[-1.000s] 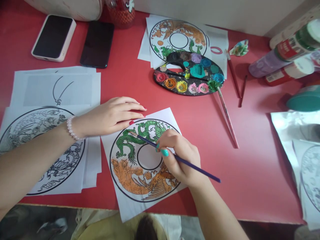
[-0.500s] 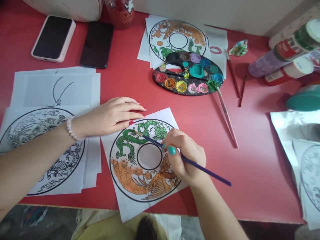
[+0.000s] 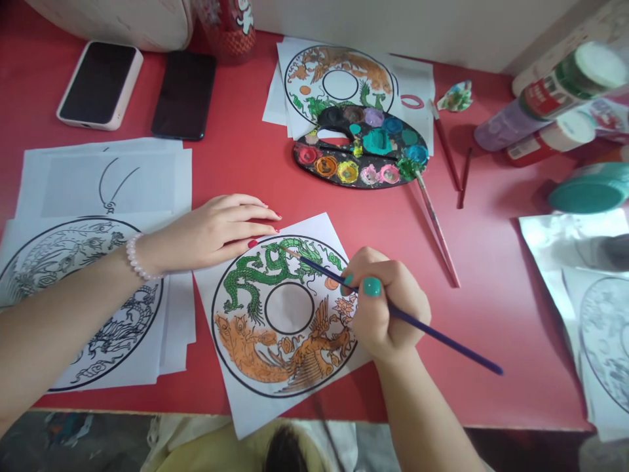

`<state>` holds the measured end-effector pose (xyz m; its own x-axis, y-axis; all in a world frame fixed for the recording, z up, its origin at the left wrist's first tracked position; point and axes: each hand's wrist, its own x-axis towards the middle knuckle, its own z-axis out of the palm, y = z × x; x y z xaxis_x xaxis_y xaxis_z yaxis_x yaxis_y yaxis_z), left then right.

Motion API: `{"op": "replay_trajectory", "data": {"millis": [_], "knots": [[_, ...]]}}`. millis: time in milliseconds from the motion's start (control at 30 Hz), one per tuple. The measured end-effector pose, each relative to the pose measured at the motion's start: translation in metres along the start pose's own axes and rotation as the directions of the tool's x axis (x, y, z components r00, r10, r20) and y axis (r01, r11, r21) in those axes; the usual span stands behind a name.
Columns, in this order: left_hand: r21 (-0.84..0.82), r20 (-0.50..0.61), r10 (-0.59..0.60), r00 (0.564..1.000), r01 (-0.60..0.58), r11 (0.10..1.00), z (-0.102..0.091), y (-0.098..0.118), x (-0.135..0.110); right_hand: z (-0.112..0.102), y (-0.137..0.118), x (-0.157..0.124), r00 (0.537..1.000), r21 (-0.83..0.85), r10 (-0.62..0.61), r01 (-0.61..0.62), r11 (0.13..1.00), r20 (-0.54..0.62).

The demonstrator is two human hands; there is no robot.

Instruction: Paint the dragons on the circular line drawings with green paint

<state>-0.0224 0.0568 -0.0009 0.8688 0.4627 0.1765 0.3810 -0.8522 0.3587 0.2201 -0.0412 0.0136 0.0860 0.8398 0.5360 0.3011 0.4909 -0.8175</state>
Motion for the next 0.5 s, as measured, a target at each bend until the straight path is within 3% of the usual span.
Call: {"op": "replay_trajectory", "data": {"millis": [233,500], "knots": [[-0.011,0.005,-0.011,1.0,0.011,1.0,-0.0009,0.0003,0.0002,0.002,0.0006,-0.0017,0.998,-0.076,0.028,-0.032,0.997,-0.048],[0.015,0.006,0.001,1.0,-0.001,1.0,-0.0006,0.0005,-0.0002,0.0009,0.0067,0.0011,0.993,-0.056,-0.12,0.119,0.991,-0.02]]}}
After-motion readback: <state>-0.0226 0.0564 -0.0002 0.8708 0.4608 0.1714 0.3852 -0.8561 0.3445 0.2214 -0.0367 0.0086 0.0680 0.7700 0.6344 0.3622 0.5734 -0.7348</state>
